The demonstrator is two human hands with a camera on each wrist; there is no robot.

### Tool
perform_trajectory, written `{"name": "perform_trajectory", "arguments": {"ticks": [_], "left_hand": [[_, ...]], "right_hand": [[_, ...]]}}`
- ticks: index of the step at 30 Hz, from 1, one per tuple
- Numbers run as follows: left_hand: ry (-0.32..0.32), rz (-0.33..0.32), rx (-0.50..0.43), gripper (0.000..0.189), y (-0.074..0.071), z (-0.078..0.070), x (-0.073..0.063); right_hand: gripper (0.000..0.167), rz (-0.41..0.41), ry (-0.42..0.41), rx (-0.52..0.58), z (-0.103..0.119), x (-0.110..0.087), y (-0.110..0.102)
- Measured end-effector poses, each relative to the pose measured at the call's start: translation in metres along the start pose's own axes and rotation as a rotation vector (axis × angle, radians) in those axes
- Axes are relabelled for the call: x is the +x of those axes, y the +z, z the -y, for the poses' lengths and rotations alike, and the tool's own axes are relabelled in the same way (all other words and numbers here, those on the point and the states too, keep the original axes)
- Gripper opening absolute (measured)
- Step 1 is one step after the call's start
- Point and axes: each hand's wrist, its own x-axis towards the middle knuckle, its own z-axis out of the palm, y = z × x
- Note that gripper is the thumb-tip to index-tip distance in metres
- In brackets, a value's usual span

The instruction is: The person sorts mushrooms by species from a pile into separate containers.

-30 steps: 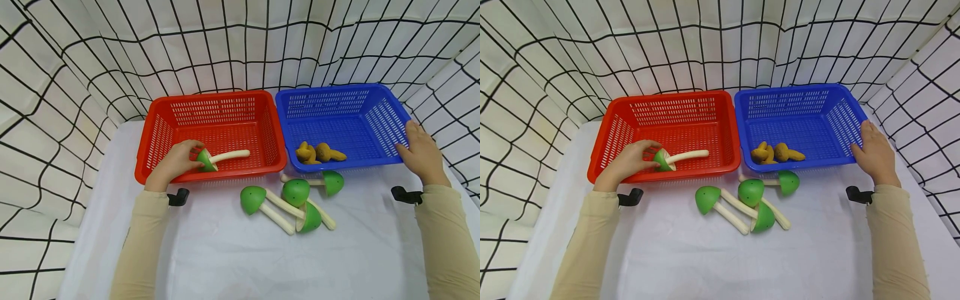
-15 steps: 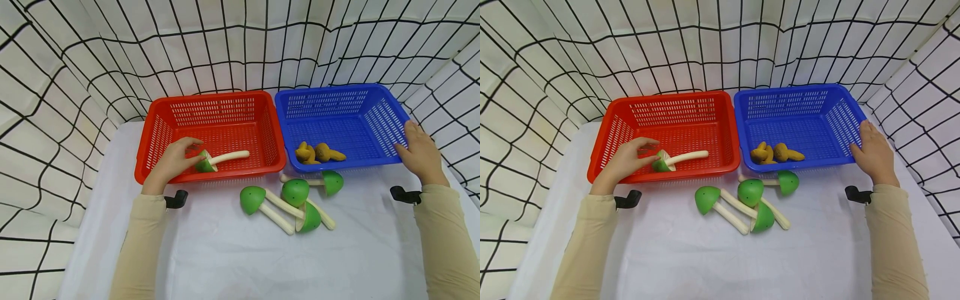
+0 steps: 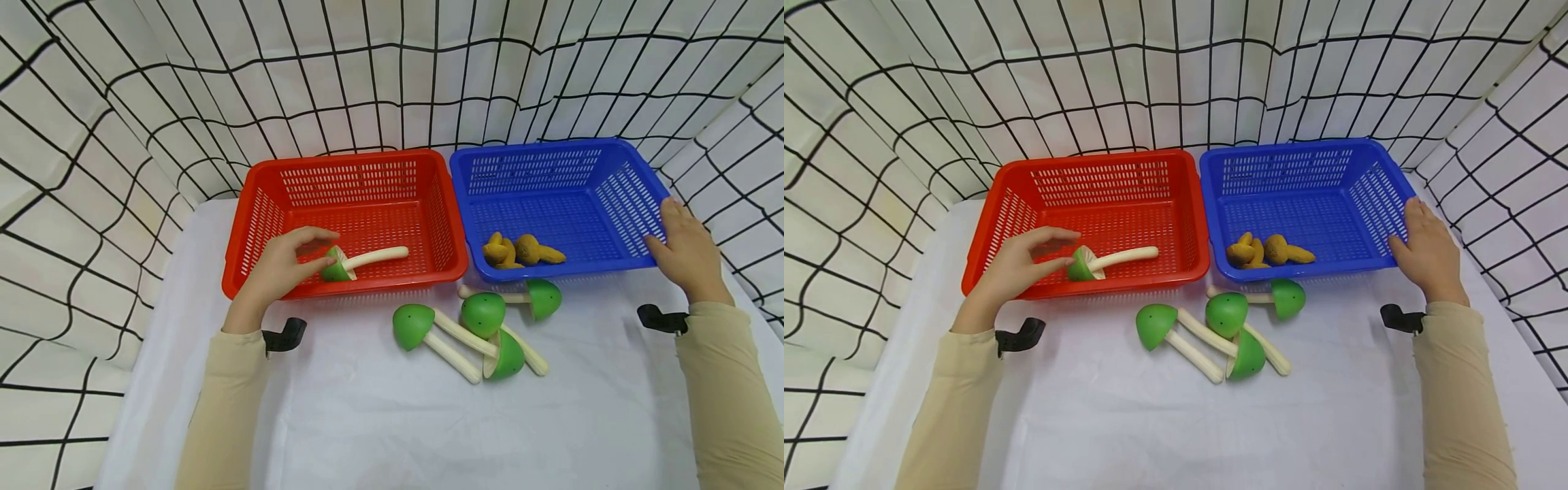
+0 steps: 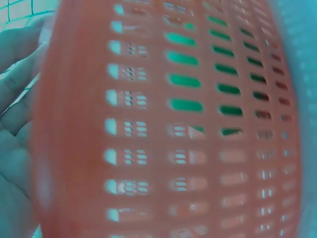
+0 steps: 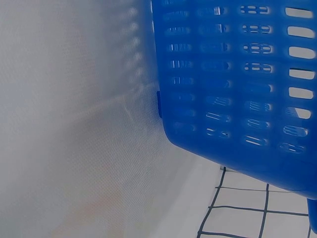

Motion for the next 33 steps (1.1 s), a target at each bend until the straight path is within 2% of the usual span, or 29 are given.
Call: {"name": "perform_trajectory", "arguments": {"ticks": [5,9,12,20,23,25,31,33], "left_hand": [[0.088,-0.031,-0.044,0.034,0.004,-0.013,-0.007],[0.191,-0.076,-0.076,0.035,0.011,-0.024,-0.015],[0.267,-0.085,-0.098,0.036,0.018,-0.031,-0.022],[0.366,0.022,-0.131,0.038,0.044,-0.040,-0.039],[0.410,0.041,-0.140,0.038,0.056,-0.040,-0.043],[0.416,0.051,-0.143,0.038,0.062,-0.040,-0.045],[0.361,0.077,-0.149,0.037,0.078,-0.037,-0.051],[0.364,0.078,-0.150,0.038,0.084,-0.035,-0.052]], "right_hand": [[0.067,0.001,0.015,0.001,0.000,0.000,0.000],[0.067,0.001,0.022,0.001,-0.001,0.000,0.000],[0.067,-0.002,0.021,0.002,-0.001,0.000,0.001],[0.067,-0.009,0.016,0.002,-0.001,0.000,0.002],[0.067,-0.008,0.015,0.004,-0.001,0.000,0.002],[0.067,-0.006,0.015,0.005,-0.001,0.000,0.001],[0.067,-0.010,0.008,0.008,-0.001,0.000,0.001],[0.067,-0.012,0.010,0.008,-0.001,0.000,0.001]]}}
